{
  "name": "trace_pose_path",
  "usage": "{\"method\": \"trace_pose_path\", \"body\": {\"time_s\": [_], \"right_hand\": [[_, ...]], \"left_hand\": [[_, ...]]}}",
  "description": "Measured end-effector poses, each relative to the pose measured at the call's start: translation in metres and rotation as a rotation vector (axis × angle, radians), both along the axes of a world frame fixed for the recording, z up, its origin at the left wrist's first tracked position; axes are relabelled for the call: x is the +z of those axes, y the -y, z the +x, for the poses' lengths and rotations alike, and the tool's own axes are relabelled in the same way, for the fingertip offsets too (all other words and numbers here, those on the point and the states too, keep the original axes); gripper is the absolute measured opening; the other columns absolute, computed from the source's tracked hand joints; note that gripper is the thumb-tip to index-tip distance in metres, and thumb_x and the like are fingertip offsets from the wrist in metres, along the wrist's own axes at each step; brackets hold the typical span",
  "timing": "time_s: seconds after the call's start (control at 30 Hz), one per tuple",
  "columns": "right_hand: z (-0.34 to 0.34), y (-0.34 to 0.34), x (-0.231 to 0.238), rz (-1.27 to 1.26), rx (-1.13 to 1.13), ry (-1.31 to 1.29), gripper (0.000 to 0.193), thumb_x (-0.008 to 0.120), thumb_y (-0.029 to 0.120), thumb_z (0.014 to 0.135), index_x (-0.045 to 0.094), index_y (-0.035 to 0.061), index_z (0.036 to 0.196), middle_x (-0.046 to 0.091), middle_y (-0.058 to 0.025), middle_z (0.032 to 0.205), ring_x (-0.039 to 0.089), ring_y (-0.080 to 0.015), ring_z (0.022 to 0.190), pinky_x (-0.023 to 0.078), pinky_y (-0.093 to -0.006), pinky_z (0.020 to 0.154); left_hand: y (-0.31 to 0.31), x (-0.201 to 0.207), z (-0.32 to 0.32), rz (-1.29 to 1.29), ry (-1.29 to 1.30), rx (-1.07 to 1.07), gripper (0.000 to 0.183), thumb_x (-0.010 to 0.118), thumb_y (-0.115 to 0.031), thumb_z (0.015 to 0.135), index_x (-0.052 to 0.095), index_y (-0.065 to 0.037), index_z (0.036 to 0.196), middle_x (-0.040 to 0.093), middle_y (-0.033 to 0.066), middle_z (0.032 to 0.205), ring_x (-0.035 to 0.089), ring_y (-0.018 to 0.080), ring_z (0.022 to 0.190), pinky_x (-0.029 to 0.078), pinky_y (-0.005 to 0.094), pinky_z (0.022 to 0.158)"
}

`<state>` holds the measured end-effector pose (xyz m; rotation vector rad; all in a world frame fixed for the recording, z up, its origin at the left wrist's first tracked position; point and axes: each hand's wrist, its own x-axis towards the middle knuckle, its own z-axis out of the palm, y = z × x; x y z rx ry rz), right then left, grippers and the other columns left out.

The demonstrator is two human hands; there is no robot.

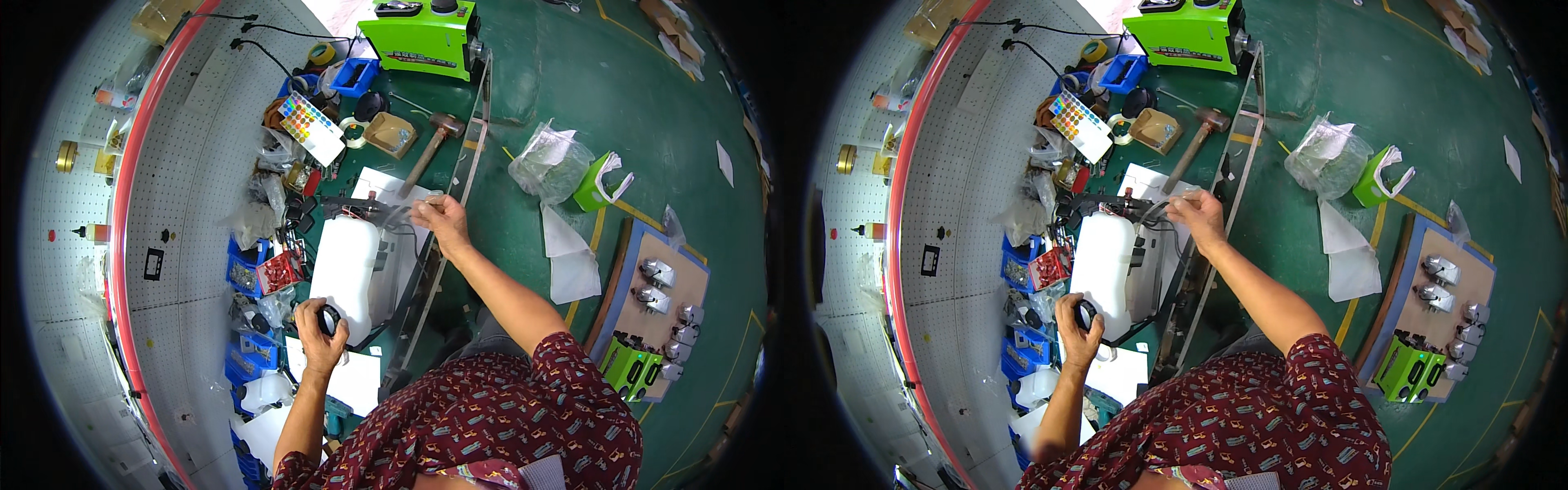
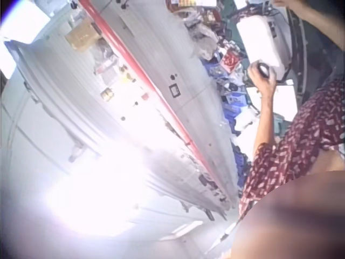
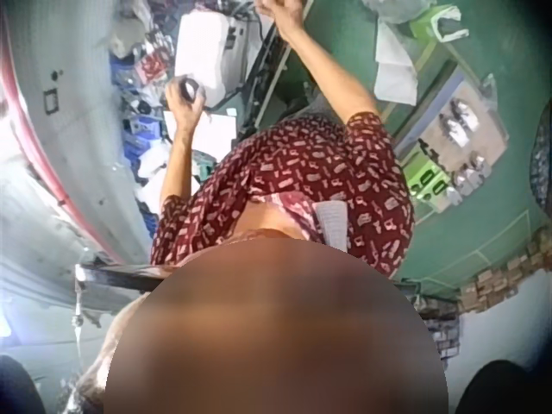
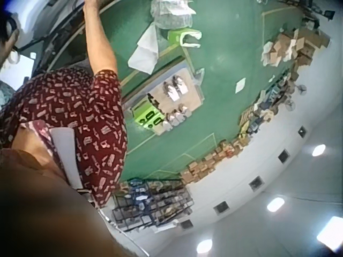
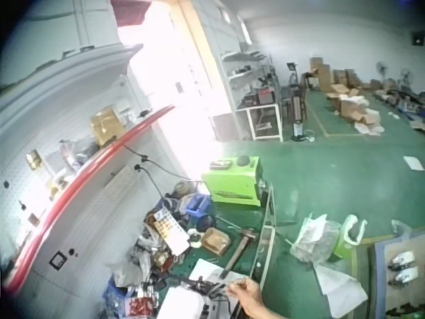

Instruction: The person assembles a small electronic device by connecting wires and securing components with tape. They then use a power drill to fasten screws into a green plastic housing, completing the assembly.

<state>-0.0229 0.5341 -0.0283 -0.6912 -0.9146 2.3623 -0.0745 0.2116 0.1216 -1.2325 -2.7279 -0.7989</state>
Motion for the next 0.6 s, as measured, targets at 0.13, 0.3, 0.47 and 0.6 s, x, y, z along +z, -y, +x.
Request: {"method": "trace_pose_path", "body": {"time_s": [0.13,0.3,0.47,0.6], "right_hand": [[-0.016,0.019,-0.018,0.399,-0.154,0.111,0.012,0.072,0.005,0.095,0.066,0.0001,0.104,0.077,-0.0113,0.105,0.073,-0.017,0.089,0.059,-0.031,0.081],[-0.027,0.037,-0.027,0.515,-0.273,0.231,0.011,0.075,0.006,0.091,0.071,-0.0001,0.1,0.078,-0.0082,0.097,0.073,-0.0163,0.089,0.056,-0.0304,0.083],[-0.036,0.045,-0.029,0.503,-0.238,0.191,0.012,0.076,0.004,0.091,0.068,-0.0003,0.098,0.075,-0.0067,0.094,0.07,-0.0127,0.084,0.055,-0.0276,0.078],[-0.041,0.034,-0.041,0.661,-0.182,0.244,0.01,0.074,0.006,0.094,0.068,-0.0007,0.098,0.074,-0.0059,0.093,0.069,-0.0117,0.08,0.057,-0.028,0.072]], "left_hand": [[0.0,-0.007,-0.001,0.03,-0.01,0.006,0.051,0.072,-0.016,0.075,0.059,0.001,0.12,0.057,0.0207,0.112,0.058,0.038,0.105,0.048,0.0469,0.097],[-0.001,-0.011,-0.002,0.057,-0.031,0.02,0.049,0.073,-0.018,0.075,0.06,0.001,0.118,0.058,0.0206,0.11,0.058,0.0381,0.104,0.048,0.0468,0.095],[0.002,-0.016,0.0,0.097,-0.023,0.043,0.051,0.075,-0.022,0.074,0.061,0.0,0.117,0.058,0.0202,0.11,0.057,0.0391,0.105,0.046,0.0494,0.097],[0.001,-0.016,-0.001,0.104,-0.028,0.041,0.05,0.075,-0.022,0.074,0.061,0.0,0.117,0.059,0.0201,0.11,0.058,0.0385,0.105,0.047,0.0495,0.096]]}}
